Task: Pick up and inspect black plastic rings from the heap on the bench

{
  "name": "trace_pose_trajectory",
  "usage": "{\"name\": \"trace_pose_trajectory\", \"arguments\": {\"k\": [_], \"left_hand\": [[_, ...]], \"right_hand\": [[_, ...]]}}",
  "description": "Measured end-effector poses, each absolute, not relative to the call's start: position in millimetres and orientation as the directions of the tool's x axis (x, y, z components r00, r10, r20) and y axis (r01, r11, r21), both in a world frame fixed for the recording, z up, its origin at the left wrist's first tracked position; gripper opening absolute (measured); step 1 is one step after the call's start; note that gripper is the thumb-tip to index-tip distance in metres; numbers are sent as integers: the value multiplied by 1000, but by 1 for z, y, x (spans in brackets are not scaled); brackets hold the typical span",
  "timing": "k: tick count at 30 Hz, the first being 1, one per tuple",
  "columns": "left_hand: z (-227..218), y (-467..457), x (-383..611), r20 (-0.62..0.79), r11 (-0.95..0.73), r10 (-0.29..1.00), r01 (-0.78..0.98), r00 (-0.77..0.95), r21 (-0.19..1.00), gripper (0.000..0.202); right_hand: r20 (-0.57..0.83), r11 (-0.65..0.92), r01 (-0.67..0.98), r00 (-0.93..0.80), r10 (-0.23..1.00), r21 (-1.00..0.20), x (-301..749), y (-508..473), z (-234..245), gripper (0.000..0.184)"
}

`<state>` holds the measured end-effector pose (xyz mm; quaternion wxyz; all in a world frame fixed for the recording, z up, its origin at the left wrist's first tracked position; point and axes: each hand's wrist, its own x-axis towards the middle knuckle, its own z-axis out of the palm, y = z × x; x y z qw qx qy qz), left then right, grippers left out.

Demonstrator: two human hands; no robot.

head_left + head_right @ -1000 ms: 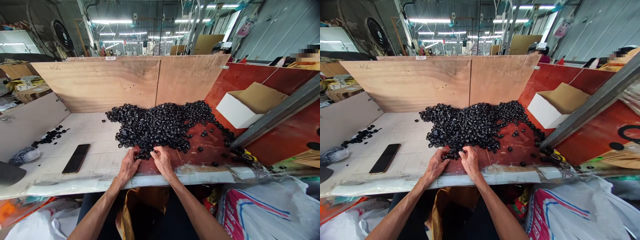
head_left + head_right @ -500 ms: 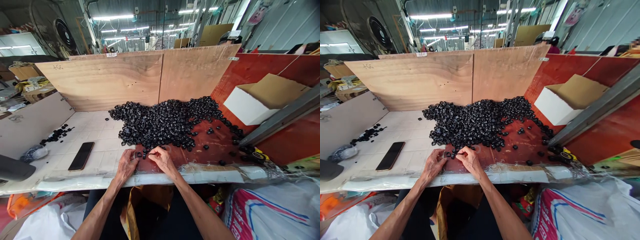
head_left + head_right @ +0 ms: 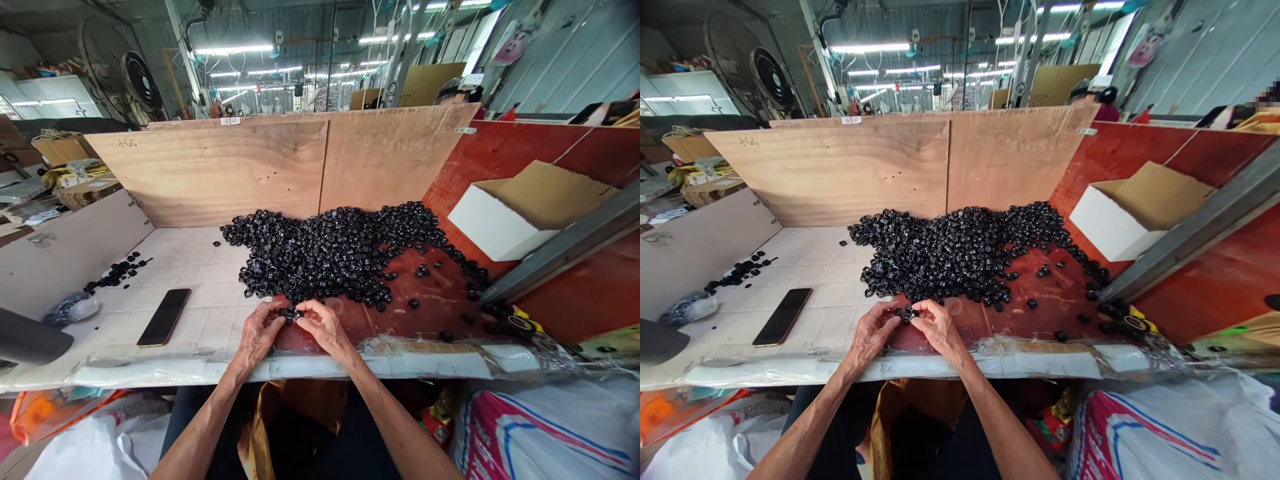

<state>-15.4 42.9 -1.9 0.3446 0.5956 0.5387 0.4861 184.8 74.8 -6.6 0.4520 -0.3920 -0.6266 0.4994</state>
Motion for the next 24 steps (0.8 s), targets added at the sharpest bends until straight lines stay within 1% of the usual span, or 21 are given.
{"name": "trace_pose_trajectory", "arguments": {"k": [2, 5, 7, 10, 13, 16, 18, 20, 21, 22, 24], "left_hand": [[1, 37, -11, 144, -137, 989, 163, -35, 977, 29], [5, 30, -2, 36, -36, 999, -60, 1, 998, 36], [6, 27, 3, -4, 5, 1000, -131, 7, 991, 41], [7, 27, 4, -32, 30, 999, -169, -10, 985, 41], [8, 28, 3, -30, 26, 999, -187, -15, 982, 38], [10, 25, 2, -24, 19, 1000, -187, -20, 982, 37], [8, 22, 1, -16, 13, 1000, -186, -15, 982, 36], [1, 23, 0, -1, -1, 1000, -207, -7, 978, 37], [-3, 25, -1, 12, -12, 1000, -211, -3, 977, 37], [-8, 28, -2, 19, -18, 1000, -213, 4, 977, 37], [-16, 33, -4, 50, -45, 999, -213, 15, 976, 37]], "right_hand": [[177, 199, 45, -299, 938, -979, 185, 75, -6, 24], [177, 195, 31, -308, 935, -980, 185, 75, -5, 23], [178, 196, 27, -307, 935, -980, 186, 75, -4, 22], [175, 191, 25, -297, 939, -981, 187, 75, -2, 22], [176, 183, -2, -280, 944, -983, 187, 76, 0, 22], [228, 231, -26, -306, 924, -973, 186, 74, 0, 23], [252, 263, -13, -333, 909, -965, 183, 72, -3, 27], [232, 245, -1, -322, 918, -970, 180, 72, -8, 35], [234, 249, 7, -312, 921, -969, 178, 73, -11, 31], [239, 264, 32, -326, 915, -964, 176, 75, -14, 23], [285, 325, 66, -343, 895, -943, 174, 76, -15, 16]]}}
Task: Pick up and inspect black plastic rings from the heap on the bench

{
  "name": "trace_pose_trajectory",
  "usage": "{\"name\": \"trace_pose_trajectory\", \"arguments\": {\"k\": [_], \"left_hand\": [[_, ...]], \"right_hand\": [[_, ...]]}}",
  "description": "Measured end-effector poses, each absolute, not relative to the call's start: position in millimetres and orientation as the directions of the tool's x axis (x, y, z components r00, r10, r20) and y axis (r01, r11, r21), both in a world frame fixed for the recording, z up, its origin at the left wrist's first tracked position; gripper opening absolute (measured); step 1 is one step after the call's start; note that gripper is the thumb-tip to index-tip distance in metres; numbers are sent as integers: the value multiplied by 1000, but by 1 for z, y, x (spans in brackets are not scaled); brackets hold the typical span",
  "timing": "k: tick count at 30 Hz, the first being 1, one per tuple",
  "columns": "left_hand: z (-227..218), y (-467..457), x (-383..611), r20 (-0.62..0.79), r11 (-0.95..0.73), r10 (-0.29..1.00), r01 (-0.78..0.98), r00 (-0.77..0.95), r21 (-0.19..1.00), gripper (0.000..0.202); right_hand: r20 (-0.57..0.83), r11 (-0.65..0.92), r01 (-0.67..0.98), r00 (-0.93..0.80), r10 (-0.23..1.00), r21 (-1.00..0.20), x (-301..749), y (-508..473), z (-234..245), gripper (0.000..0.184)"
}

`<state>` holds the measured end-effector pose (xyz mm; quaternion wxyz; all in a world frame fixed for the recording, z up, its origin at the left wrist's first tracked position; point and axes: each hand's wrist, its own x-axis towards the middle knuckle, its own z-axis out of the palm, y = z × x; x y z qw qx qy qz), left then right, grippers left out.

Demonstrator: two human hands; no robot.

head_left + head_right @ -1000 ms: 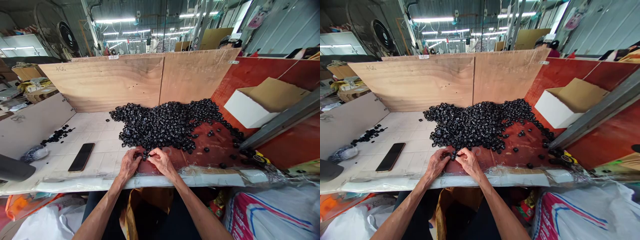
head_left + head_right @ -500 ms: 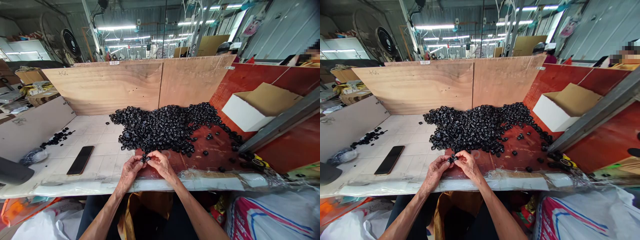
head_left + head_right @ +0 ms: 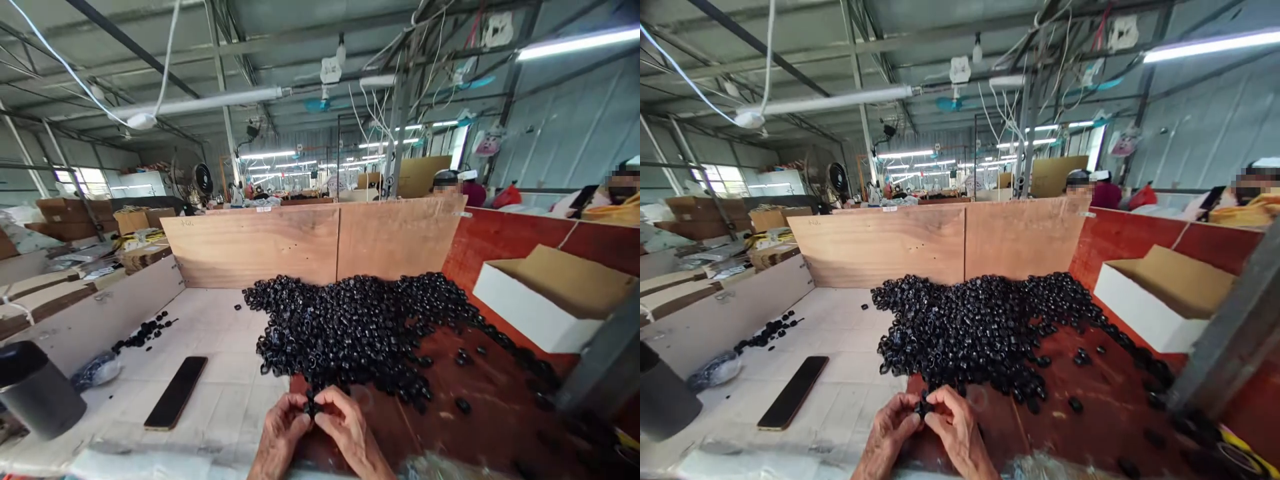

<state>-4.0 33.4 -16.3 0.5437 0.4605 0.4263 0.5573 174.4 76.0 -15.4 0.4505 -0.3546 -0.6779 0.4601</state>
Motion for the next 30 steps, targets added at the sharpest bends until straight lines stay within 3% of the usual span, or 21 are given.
{"name": "trace_pose_trajectory", "arguments": {"k": [3, 9, 13, 19, 24, 27, 30], "left_hand": [[-25, 38, -5, 90, -86, 996, -186, 13, 979, 39], [-34, 39, -5, 94, -92, 995, -97, 15, 991, 44], [-36, 40, -5, 131, -130, 991, -49, 10, 990, 43], [-32, 41, -3, 220, -220, 975, -1, 19, 976, 34], [-11, 26, -1, 171, -168, 985, 79, -33, 983, 28], [-5, 26, 0, 182, -179, 982, 67, -47, 982, 29], [-7, 29, 1, 185, -184, 982, 32, -49, 982, 28]], "right_hand": [[335, 394, 81, -388, 859, -916, 175, 74, -10, 16], [272, 348, 167, -358, 893, -922, 177, 72, -3, 13], [294, 381, 183, -374, 880, -906, 176, 77, -10, 24], [176, 239, 138, -363, 915, -961, 170, 84, -28, 35], [300, 360, 127, -341, 891, -924, 174, 73, -15, 33], [348, 412, 135, -338, 874, -901, 179, 70, -6, 16], [361, 420, 99, -358, 861, -902, 182, 70, -6, 22]]}}
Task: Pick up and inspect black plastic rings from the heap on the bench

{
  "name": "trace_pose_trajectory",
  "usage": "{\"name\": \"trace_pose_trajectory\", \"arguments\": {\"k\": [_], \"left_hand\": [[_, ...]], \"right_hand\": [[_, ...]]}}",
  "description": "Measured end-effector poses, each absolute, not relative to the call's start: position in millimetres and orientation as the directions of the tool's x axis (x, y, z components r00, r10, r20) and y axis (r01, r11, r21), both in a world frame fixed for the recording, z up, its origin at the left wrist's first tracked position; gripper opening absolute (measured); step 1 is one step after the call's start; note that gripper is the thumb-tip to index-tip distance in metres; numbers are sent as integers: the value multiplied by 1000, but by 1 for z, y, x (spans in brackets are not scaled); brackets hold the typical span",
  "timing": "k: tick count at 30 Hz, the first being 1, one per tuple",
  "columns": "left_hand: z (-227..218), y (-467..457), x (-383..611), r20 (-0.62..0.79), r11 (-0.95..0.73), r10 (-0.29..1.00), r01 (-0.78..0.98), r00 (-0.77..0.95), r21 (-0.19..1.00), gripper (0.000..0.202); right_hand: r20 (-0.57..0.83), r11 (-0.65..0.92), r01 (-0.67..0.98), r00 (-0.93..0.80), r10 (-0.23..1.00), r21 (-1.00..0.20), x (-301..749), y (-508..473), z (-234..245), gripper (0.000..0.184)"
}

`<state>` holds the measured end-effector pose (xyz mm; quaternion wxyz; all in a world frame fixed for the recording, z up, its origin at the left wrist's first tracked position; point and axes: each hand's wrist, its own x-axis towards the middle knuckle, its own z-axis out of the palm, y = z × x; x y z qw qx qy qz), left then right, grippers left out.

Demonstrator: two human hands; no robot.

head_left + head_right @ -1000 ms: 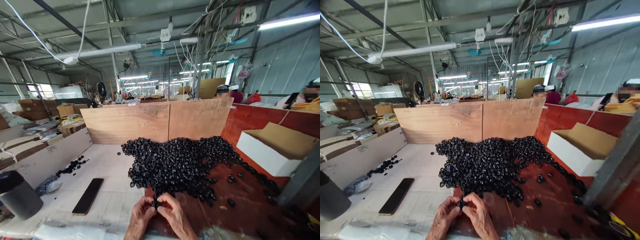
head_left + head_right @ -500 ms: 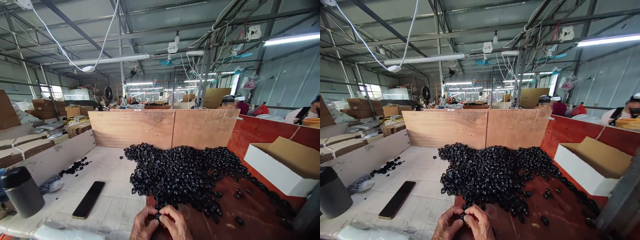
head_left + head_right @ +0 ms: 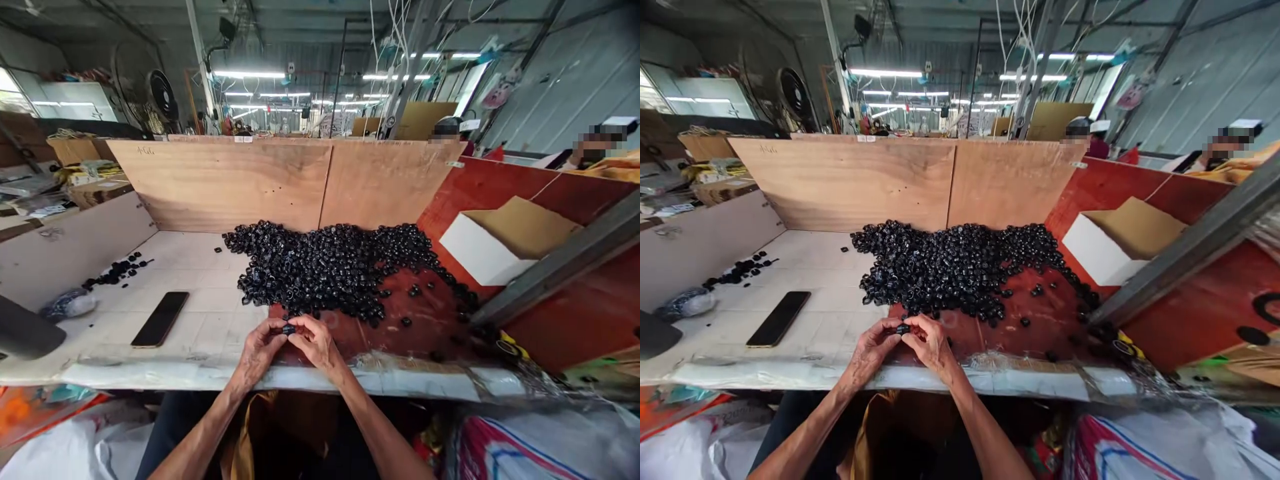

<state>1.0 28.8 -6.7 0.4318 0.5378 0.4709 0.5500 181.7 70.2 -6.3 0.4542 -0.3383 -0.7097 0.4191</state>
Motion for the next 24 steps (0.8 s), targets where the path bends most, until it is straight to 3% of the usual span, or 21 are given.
{"name": "trace_pose_trajectory", "arguments": {"k": [6, 10, 16, 24], "left_hand": [[-8, 27, 2, 195, -196, 980, -10, -41, 981, 27], [-5, 26, 2, 215, -215, 976, 7, -26, 977, 26], [1, 23, 2, 184, -184, 983, -11, 12, 983, 29], [2, 23, 2, 134, -136, 991, -102, -29, 985, 32]], "right_hand": [[354, 400, 74, -339, 872, -914, 183, 68, -8, 29], [289, 353, 134, -348, 892, -926, 183, 67, -5, 14], [318, 391, 197, -318, 893, -899, 181, 66, -1, 21], [383, 415, 61, -287, 878, -908, 185, 63, 5, 9]]}}
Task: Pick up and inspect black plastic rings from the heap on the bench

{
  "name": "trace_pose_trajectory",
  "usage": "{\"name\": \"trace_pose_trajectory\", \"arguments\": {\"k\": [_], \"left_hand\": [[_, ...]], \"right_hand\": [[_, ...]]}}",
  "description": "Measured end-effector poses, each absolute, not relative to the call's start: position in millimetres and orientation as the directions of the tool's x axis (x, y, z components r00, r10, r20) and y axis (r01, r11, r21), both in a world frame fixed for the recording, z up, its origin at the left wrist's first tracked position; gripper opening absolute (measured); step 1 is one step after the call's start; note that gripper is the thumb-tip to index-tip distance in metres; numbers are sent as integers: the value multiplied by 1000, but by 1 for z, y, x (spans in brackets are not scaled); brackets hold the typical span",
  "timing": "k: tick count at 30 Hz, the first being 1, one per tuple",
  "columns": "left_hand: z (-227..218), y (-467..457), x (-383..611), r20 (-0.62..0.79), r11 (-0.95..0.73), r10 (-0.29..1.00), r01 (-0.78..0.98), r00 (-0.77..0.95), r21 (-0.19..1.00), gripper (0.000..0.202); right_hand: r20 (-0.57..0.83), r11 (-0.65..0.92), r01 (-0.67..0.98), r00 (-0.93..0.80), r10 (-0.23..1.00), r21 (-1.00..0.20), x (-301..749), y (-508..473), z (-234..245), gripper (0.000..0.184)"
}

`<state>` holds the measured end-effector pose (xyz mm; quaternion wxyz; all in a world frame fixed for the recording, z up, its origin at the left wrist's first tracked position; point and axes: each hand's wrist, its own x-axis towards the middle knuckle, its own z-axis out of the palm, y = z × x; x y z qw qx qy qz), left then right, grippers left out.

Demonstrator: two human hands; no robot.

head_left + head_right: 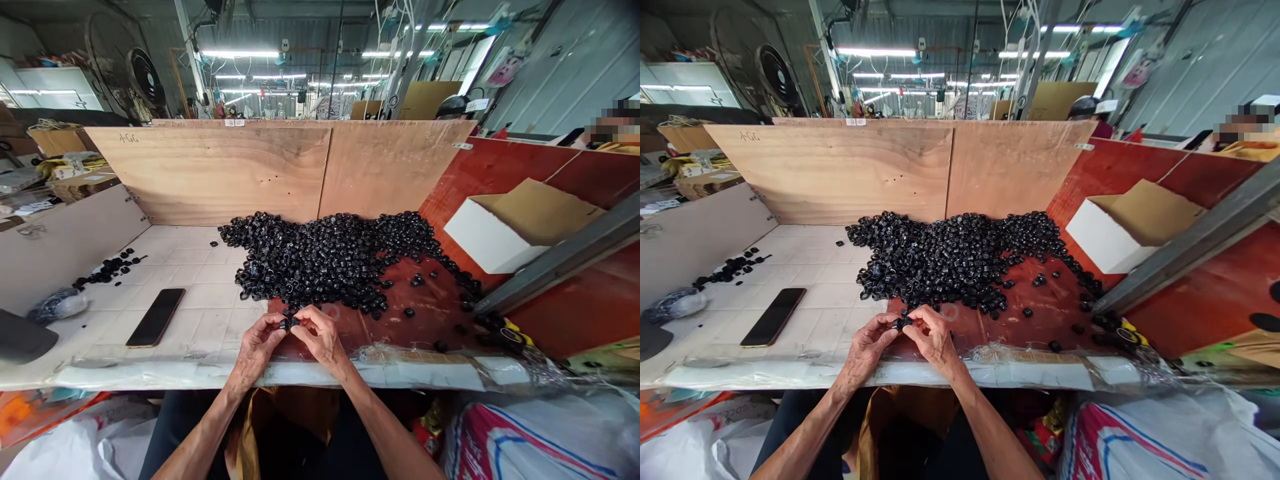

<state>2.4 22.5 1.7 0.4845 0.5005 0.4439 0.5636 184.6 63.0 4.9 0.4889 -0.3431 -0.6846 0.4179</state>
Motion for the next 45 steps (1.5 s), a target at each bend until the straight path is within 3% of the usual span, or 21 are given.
{"name": "trace_pose_trajectory", "arguments": {"k": [4, 11, 14, 17, 23, 28, 33, 41, 45], "left_hand": [[2, 22, 3, 115, -118, 993, -132, -24, 984, 32], [-1, 22, 3, 117, -119, 993, -123, -25, 985, 33], [-1, 23, 3, 105, -106, 994, -125, -13, 986, 32], [0, 23, 2, 98, -98, 995, -100, -3, 990, 33], [-1, 23, 1, 119, -120, 992, -32, -36, 992, 33], [-6, 25, 2, 123, -124, 991, -18, -46, 992, 34], [-2, 22, 2, 113, -112, 992, 22, -57, 993, 33], [-28, 34, -6, 196, -196, 980, -1, -43, 981, 37], [-37, 38, -10, 237, -237, 972, 22, 6, 971, 37]], "right_hand": [[358, 352, -75, -281, 890, -933, 187, 64, 5, 14], [354, 381, -5, -384, 853, -925, 187, 67, 2, 24], [323, 345, 0, -352, 878, -939, 185, 67, 0, 29], [282, 300, 14, -304, 910, -954, 184, 67, -1, 21], [382, 426, 48, -361, 851, -904, 185, 66, 3, 16], [335, 373, 72, -311, 890, -925, 183, 67, 0, 25], [424, 486, 178, -297, 855, -856, 179, 68, -9, 14], [505, 590, 174, -362, 783, -789, 172, 70, -22, 23], [479, 574, 259, -350, 805, -777, 168, 75, -29, 41]]}}
